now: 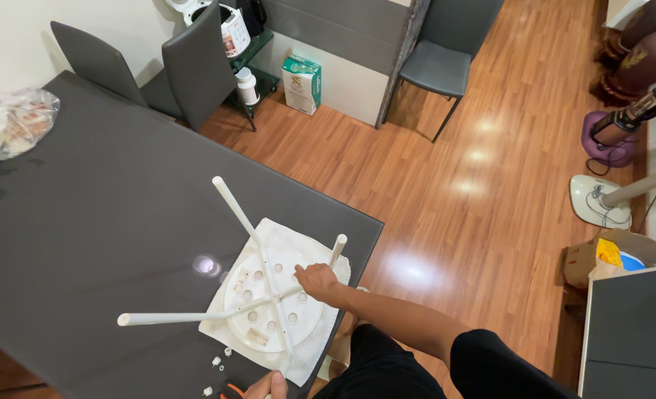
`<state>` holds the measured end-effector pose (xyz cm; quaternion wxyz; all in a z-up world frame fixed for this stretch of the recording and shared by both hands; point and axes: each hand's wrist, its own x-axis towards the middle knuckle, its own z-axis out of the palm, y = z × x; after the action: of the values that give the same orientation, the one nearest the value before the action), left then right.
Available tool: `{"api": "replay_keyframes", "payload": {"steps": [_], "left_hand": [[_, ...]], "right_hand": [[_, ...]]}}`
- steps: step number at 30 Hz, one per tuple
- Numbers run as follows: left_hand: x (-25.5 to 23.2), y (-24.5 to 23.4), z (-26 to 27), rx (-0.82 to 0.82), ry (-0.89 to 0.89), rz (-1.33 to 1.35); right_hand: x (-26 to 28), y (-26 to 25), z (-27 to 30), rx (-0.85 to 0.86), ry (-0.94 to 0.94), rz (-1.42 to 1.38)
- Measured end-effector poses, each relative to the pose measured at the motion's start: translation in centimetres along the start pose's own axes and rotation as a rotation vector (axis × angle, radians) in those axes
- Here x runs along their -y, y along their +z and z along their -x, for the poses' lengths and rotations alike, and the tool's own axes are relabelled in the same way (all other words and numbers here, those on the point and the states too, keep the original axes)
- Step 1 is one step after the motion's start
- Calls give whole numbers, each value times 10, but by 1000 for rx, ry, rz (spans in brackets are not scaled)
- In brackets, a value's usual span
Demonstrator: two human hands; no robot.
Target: The person assembles a white plastic stool by inserting legs into the seat base and tightening them with a screwdriver. They use pliers to handle small plastic fasteners and repeatedly adjust the legs to secure the structure.
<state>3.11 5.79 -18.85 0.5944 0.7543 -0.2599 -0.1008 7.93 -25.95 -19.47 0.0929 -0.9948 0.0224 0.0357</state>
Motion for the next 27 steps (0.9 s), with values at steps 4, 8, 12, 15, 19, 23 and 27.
{"api": "replay_keyframes", "payload": {"steps": [4,8,12,15,19,23,27], "left_hand": [[3,-2,-1,-1,19,-26],[10,1,1,12,2,-52],[14,5,-2,23,-8,-39],[15,5,-5,24,-11,-38],[15,3,-4,30,-20,-41],[17,-1,-1,27,-34,-50],[19,-1,-2,33,-33,-52]], "right_hand": [[-2,1,-6,98,-10,-47],[-1,-17,-2,37,-68,-64],[4,-38,3,-15,-1,-93],[10,-46,9,-90,27,-147],[16,-45,11,-4,126,-184],[19,-36,2,38,140,-125],[16,-34,-5,123,44,-68]]}}
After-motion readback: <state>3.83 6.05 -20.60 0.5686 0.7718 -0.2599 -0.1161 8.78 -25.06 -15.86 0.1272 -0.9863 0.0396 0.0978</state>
